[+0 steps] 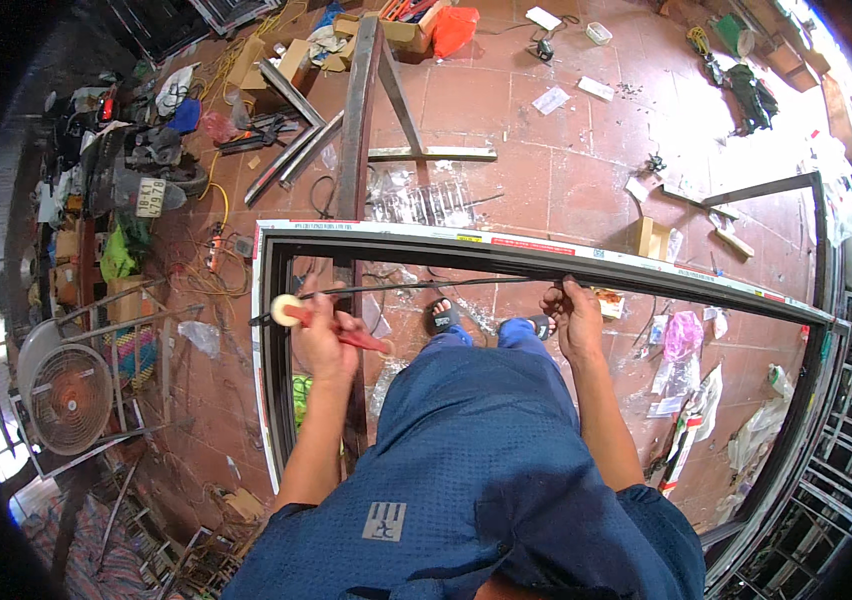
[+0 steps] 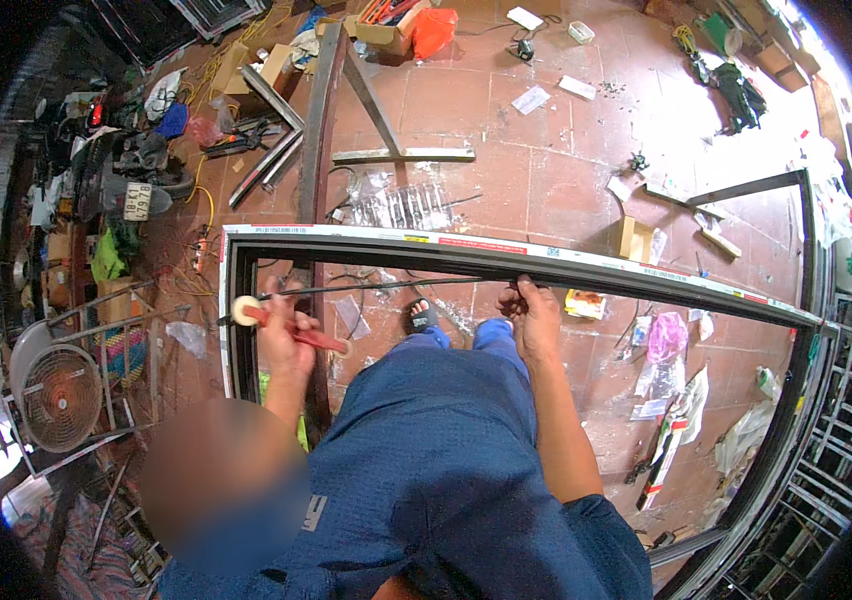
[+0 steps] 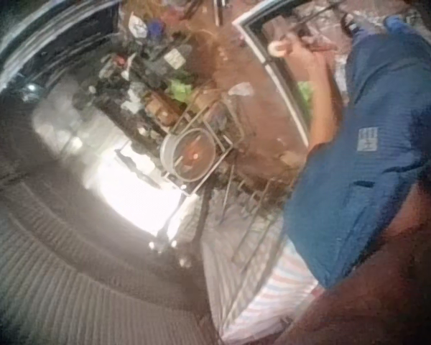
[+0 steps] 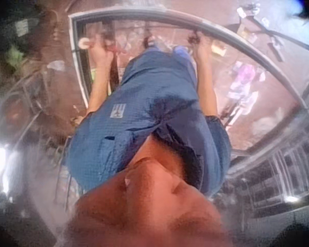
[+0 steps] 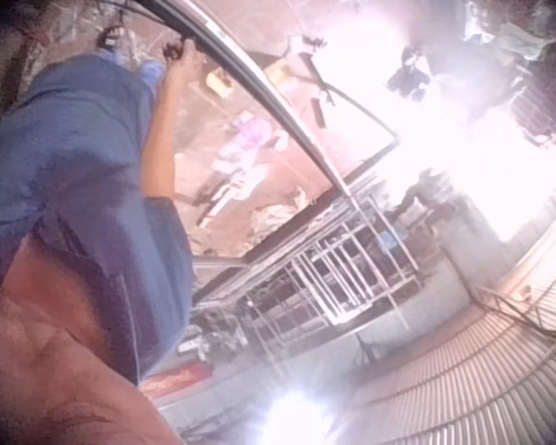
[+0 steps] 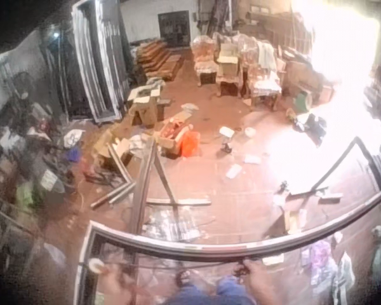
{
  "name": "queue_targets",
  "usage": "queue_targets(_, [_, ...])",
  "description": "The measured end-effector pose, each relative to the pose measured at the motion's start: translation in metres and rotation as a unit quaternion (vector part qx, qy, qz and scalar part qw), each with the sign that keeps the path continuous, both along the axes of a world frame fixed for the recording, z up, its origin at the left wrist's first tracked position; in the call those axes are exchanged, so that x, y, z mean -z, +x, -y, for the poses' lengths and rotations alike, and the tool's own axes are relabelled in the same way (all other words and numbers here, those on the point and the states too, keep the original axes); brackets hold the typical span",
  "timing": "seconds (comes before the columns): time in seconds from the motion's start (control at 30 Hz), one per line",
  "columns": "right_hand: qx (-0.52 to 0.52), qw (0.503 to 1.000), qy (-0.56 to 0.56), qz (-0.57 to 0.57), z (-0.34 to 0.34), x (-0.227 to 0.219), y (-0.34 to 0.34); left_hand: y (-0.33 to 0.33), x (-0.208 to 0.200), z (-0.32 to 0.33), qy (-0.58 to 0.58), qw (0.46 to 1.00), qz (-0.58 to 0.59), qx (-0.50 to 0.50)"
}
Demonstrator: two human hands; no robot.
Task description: The person inserts a black rubber seal into the groove of a metal window frame by hand, then uses a red-handled roller tool to press the seal into place along the frame's length.
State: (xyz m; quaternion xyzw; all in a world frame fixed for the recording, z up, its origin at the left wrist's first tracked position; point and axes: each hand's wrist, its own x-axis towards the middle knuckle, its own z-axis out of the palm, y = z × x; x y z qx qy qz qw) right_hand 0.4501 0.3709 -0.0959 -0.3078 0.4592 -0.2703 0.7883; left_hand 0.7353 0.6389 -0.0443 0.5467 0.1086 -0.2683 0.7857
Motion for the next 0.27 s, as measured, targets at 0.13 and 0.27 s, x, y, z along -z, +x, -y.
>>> queue_targets(0.13, [0.011,1.0,-0.006,-0.005,0.001,-0.003,0.0,0.055,-0.023,-0.019,0.004,0.998,0.049,-0.047])
queue_targets(0.27, [0.001,1.0,-0.01,-0.01,0.001,-0.004,-0.001,0.098,-0.026,-0.041,0.031,0.989,0.132,0.053])
